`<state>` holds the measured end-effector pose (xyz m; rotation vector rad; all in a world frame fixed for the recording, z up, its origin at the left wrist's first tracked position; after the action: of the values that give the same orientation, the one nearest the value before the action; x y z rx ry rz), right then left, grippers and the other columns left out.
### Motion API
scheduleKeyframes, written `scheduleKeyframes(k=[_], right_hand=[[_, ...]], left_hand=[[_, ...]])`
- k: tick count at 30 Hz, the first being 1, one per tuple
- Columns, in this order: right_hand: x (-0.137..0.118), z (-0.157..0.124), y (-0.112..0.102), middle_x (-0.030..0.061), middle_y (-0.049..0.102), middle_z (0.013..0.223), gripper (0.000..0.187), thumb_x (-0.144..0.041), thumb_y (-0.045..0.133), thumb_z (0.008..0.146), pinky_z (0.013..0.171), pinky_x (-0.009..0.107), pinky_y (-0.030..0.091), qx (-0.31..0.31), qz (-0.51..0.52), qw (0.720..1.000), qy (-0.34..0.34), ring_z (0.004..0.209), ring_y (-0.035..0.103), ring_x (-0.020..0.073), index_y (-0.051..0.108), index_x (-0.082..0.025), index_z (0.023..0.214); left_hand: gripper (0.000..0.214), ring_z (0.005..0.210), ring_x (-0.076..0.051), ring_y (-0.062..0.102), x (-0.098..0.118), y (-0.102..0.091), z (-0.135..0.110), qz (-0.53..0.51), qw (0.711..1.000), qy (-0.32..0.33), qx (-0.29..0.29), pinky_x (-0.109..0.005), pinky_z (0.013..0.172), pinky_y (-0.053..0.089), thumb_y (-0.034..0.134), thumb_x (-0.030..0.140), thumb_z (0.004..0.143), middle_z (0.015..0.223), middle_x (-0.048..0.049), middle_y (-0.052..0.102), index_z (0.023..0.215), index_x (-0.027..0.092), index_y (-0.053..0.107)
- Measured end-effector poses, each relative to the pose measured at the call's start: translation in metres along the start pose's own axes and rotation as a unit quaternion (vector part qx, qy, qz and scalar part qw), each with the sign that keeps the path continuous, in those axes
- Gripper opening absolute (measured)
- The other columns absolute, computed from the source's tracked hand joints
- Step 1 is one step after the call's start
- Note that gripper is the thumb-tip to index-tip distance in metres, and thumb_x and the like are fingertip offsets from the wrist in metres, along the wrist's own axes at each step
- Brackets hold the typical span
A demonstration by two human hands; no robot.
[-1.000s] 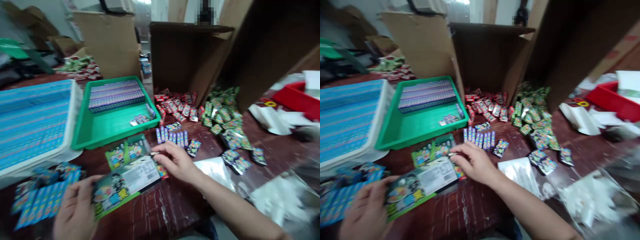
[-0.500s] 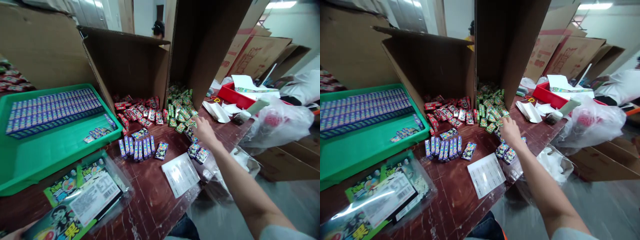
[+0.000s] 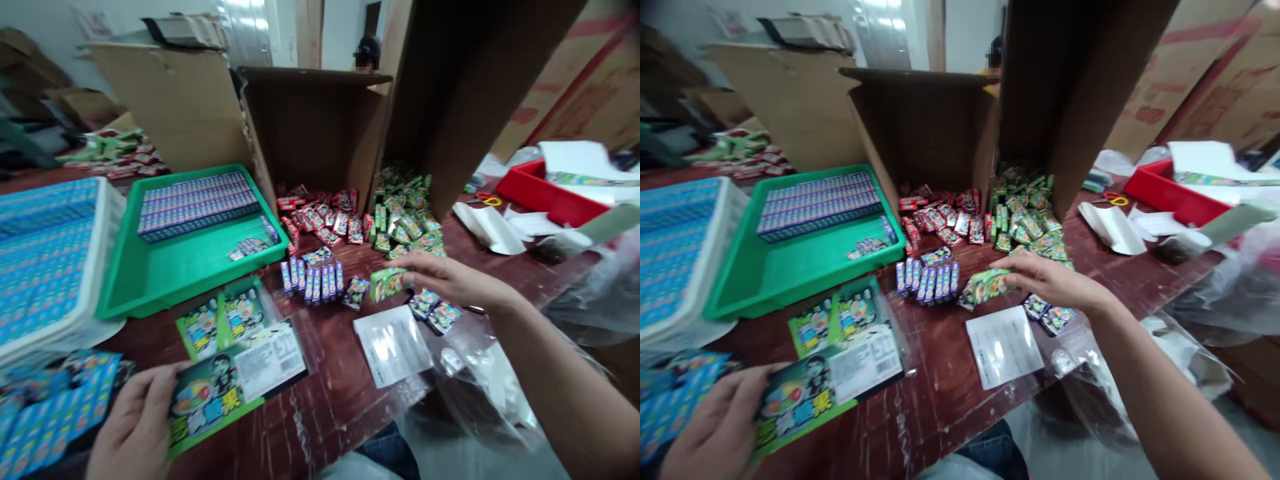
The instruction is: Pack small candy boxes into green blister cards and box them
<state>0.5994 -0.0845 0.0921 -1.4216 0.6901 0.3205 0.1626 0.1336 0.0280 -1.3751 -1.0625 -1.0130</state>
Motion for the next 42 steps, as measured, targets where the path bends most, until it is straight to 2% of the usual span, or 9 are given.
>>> scheduleKeyframes(k=[3,6,11,17,22,27,33,37,42], right_hand=[[-0.074,0.014,0.041,0.0027,0.071,0.113,0.036,-0.039,0.054,0.1,0.094,0.037,0.052,-0.105,0.023,0.987,-0.122,0.103,0.067,0.0204,0.066,-0.036,0.134],[-0.112,0.036,0.08,0.0009,0.075,0.103,0.035,-0.034,0.069,0.091,0.08,0.033,0.055,-0.131,0.094,0.978,-0.131,0.087,0.07,0.0189,0.069,-0.029,0.126],[-0.128,0.047,0.135,0.0001,0.075,0.085,0.019,-0.04,0.071,0.091,0.07,0.029,0.054,-0.165,0.188,0.961,-0.115,0.077,0.07,0.0166,0.072,-0.022,0.094],[-0.128,0.029,0.165,0.0025,0.068,0.106,0.029,-0.04,0.067,0.095,0.089,0.037,0.055,-0.161,0.188,0.96,-0.13,0.094,0.066,0.0174,0.071,-0.031,0.122],[-0.113,0.03,0.165,0.003,0.072,0.094,0.024,-0.044,0.073,0.088,0.075,0.033,0.058,-0.008,0.339,0.941,-0.005,0.083,0.068,0.0177,0.073,-0.023,0.099],[-0.115,0.017,0.16,0.0106,0.067,0.126,0.022,-0.044,0.074,0.087,0.105,0.045,0.049,0.147,0.307,0.94,0.012,0.137,0.051,0.0277,0.078,-0.025,0.099],[-0.104,-0.005,0.173,0.0092,0.061,0.137,0.041,-0.046,0.068,0.092,0.106,0.046,0.05,0.195,0.419,0.885,0.055,0.125,0.06,0.0247,0.061,-0.03,0.129],[-0.112,-0.004,0.167,0.008,0.066,0.127,0.032,-0.05,0.054,0.1,0.113,0.045,0.042,0.177,0.352,0.918,0.047,0.125,0.059,0.0244,0.073,-0.026,0.107],[-0.12,0.004,0.179,0.0105,0.066,0.126,0.033,-0.054,0.07,0.088,0.106,0.043,0.047,0.112,0.357,0.926,0.053,0.124,0.059,0.0265,0.072,-0.023,0.098]], left_hand=[[0.06,0.07,-0.017,0.059,0.001,0.008,-0.007,0.027,0.997,0.014,-0.071,-0.022,0.058,0.052,0.076,0.079,0.062,0.08,-0.0004,0.069,0.081,0.022,0.071],[0.053,0.07,-0.016,0.059,-0.01,0.008,-0.015,-0.003,0.995,0.005,-0.098,-0.021,0.058,0.051,0.077,0.071,0.069,0.09,-0.0014,0.07,0.085,0.022,0.067],[0.043,0.069,-0.014,0.06,-0.029,-0.01,-0.021,-0.032,0.994,-0.02,-0.104,-0.021,0.059,0.053,0.074,0.063,0.08,0.091,-0.0007,0.069,0.091,0.022,0.066],[0.044,0.068,-0.013,0.062,-0.043,-0.028,-0.021,-0.063,0.994,-0.041,-0.085,-0.022,0.06,0.055,0.077,0.06,0.077,0.095,-0.0017,0.071,0.089,0.02,0.065],[0.044,0.059,-0.012,0.06,-0.047,-0.015,-0.027,-0.129,0.986,-0.073,-0.075,-0.023,0.057,0.055,0.079,0.059,0.076,0.082,0.001,0.069,0.092,0.02,0.065],[0.041,0.064,-0.014,0.064,-0.041,-0.017,-0.036,-0.167,0.985,-0.053,-0.012,-0.024,0.059,0.055,0.077,0.057,0.079,0.077,0.0024,0.066,0.093,0.022,0.063],[0.039,0.068,-0.014,0.065,-0.042,-0.027,-0.044,-0.185,0.981,-0.052,0.015,-0.024,0.064,0.056,0.077,0.055,0.08,0.082,0.0025,0.066,0.093,0.022,0.062],[0.039,0.068,-0.014,0.065,-0.044,-0.026,-0.047,-0.2,0.977,-0.073,0.015,-0.023,0.063,0.056,0.08,0.053,0.077,0.078,0.004,0.065,0.092,0.022,0.062],[0.04,0.067,-0.013,0.066,-0.044,-0.026,-0.051,-0.196,0.979,-0.054,0.005,-0.023,0.063,0.057,0.079,0.055,0.078,0.08,0.0033,0.066,0.093,0.022,0.063]])
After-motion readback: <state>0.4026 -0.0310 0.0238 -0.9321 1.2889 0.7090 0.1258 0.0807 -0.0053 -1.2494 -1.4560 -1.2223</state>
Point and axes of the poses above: each hand's wrist, its own z-axis towards the middle knuckle, its own y-axis out of the palm, x = y × z, the point moved 9 cm from there along z, towards the middle knuckle
